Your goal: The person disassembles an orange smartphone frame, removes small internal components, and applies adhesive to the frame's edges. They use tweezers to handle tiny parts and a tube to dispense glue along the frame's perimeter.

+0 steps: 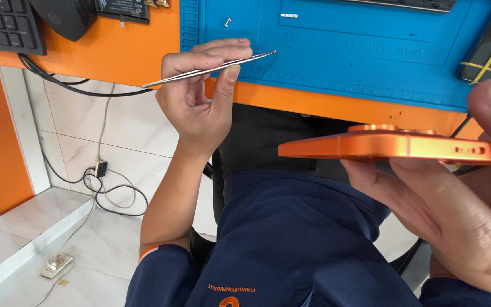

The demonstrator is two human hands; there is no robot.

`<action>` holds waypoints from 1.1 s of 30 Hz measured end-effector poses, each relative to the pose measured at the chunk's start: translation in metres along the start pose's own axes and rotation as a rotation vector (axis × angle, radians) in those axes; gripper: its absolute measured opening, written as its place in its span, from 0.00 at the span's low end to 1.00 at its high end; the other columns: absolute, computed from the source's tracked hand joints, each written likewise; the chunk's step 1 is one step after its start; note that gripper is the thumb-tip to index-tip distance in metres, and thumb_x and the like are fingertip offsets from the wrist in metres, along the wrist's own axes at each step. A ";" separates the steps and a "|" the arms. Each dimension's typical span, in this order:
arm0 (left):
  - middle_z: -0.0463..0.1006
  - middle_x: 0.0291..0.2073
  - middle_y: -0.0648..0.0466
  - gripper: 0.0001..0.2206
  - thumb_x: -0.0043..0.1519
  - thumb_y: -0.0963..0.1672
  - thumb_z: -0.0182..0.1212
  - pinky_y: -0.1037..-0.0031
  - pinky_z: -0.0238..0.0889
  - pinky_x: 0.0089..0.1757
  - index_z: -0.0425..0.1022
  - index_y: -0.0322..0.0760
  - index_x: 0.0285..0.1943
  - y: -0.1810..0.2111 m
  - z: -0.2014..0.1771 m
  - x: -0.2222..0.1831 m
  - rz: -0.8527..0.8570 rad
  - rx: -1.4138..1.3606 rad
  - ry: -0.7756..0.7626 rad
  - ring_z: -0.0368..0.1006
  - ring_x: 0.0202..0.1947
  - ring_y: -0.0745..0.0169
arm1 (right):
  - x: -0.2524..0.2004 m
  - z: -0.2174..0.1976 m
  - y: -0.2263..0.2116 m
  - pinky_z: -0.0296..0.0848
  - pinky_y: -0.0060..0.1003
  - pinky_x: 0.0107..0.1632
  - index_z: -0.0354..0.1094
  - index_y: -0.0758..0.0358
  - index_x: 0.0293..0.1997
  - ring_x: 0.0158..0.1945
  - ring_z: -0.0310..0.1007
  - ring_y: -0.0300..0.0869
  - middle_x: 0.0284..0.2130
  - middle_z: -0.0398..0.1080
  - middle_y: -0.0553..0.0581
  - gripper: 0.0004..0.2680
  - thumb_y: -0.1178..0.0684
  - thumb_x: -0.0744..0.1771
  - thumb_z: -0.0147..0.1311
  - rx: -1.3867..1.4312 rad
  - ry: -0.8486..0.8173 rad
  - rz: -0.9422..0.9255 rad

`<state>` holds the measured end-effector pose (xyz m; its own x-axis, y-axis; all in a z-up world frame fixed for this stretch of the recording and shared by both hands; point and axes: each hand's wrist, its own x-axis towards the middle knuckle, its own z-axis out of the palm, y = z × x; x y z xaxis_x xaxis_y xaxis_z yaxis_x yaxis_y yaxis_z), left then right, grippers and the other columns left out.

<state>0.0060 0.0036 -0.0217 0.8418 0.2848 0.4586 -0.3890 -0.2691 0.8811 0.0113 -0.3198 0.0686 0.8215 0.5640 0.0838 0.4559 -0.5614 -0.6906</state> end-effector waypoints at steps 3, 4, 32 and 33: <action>0.81 0.46 0.39 0.08 0.74 0.38 0.58 0.53 0.80 0.58 0.63 0.38 0.54 0.000 0.000 0.000 0.001 0.003 0.004 0.82 0.53 0.35 | 0.007 0.004 -0.013 0.68 0.54 0.92 0.61 0.57 0.76 0.89 0.54 0.56 0.84 0.50 0.67 0.24 0.65 0.76 0.77 -0.023 0.032 0.040; 0.81 0.46 0.39 0.08 0.74 0.38 0.58 0.54 0.81 0.57 0.62 0.38 0.54 0.000 0.000 -0.001 -0.003 0.013 0.002 0.82 0.53 0.34 | 0.011 0.005 -0.021 0.64 0.49 0.92 0.60 0.59 0.78 0.89 0.53 0.52 0.83 0.50 0.67 0.24 0.63 0.77 0.76 -0.056 0.035 0.074; 0.79 0.52 0.36 0.07 0.75 0.40 0.56 0.69 0.79 0.54 0.61 0.37 0.56 0.003 -0.005 -0.003 -0.040 -0.032 0.066 0.82 0.57 0.41 | 0.117 0.035 0.047 0.62 0.55 0.56 0.78 0.61 0.64 0.50 0.63 0.61 0.62 0.68 0.67 0.19 0.48 0.67 0.77 -0.388 -0.145 -0.414; 0.79 0.52 0.35 0.07 0.75 0.39 0.56 0.67 0.80 0.55 0.62 0.35 0.57 0.000 -0.007 -0.003 -0.020 -0.051 0.068 0.82 0.56 0.41 | 0.118 0.040 0.047 0.61 0.56 0.59 0.77 0.60 0.63 0.56 0.65 0.63 0.62 0.68 0.68 0.20 0.48 0.66 0.76 -0.373 -0.139 -0.420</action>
<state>0.0011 0.0090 -0.0227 0.8227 0.3520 0.4464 -0.3925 -0.2164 0.8939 0.1157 -0.2556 0.0177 0.5026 0.8448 0.1838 0.8440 -0.4334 -0.3159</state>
